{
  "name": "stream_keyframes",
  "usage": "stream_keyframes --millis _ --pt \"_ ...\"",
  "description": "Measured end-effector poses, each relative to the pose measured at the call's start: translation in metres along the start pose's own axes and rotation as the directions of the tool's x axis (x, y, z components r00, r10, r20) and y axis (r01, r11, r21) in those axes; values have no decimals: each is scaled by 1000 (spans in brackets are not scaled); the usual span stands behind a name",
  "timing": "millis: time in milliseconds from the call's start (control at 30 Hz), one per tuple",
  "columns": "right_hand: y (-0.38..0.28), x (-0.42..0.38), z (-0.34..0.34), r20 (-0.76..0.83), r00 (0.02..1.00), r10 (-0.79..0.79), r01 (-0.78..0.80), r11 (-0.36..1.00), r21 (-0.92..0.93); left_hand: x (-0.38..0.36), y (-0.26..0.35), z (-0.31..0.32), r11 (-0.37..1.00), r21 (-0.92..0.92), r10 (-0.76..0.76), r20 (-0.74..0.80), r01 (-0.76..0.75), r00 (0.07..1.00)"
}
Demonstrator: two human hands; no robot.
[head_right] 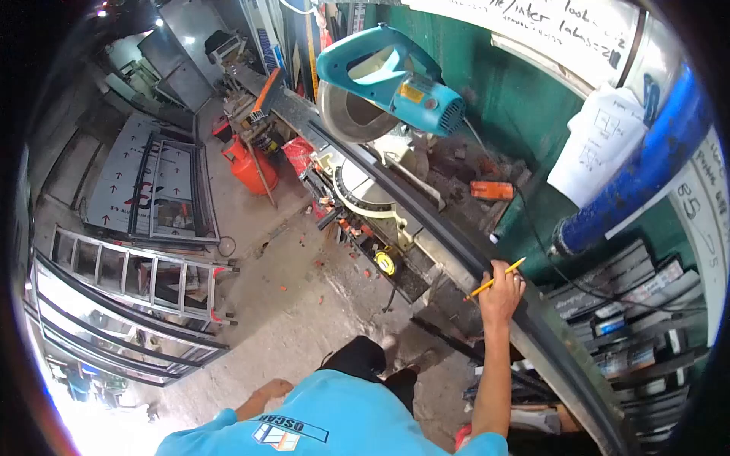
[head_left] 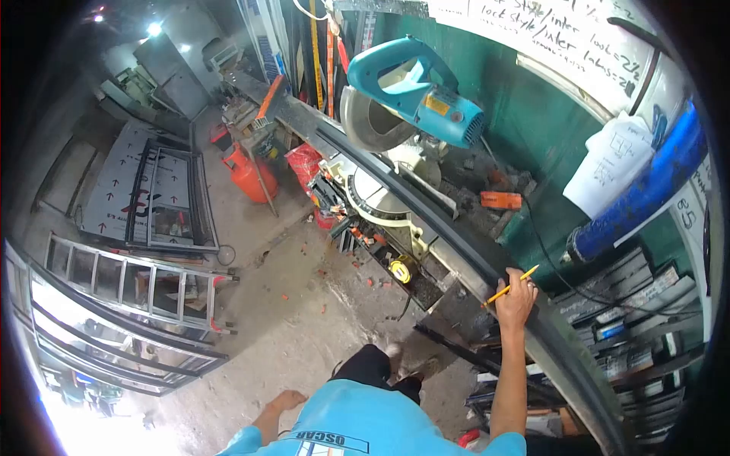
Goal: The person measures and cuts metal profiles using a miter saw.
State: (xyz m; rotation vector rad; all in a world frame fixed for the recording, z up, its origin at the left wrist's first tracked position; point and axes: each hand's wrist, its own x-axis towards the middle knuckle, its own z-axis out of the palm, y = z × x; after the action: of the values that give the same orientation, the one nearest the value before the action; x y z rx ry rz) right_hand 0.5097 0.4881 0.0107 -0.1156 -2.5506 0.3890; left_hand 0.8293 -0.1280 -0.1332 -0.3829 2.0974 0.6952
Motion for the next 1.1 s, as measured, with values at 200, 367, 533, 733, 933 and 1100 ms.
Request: stream_keyframes --millis 200,367,533,733,933,1100 --pt "-106 -39 5 233 972 35 -123 917 379 21 -32 -2 933 -171 -289 177 318 941" --pt "-184 -47 74 363 931 -24 -61 973 222 104 -25 -90 952 -243 133 -226 -188 965" --pt "-235 -14 131 514 835 197 -185 980 -75 148 -33 -176 878 -197 334 -403 -437 852" --pt "-214 -16 172 464 856 229 -151 968 -200 146 34 -276 904 -208 332 -205 -372 921" --pt "-212 0 170 580 781 229 -69 956 -285 174 127 -326 779 -291 549 -109 -555 829" --pt "-259 4 132 414 892 179 -158 984 -85 157 234 -350 617 -465 703 -38 -635 711"
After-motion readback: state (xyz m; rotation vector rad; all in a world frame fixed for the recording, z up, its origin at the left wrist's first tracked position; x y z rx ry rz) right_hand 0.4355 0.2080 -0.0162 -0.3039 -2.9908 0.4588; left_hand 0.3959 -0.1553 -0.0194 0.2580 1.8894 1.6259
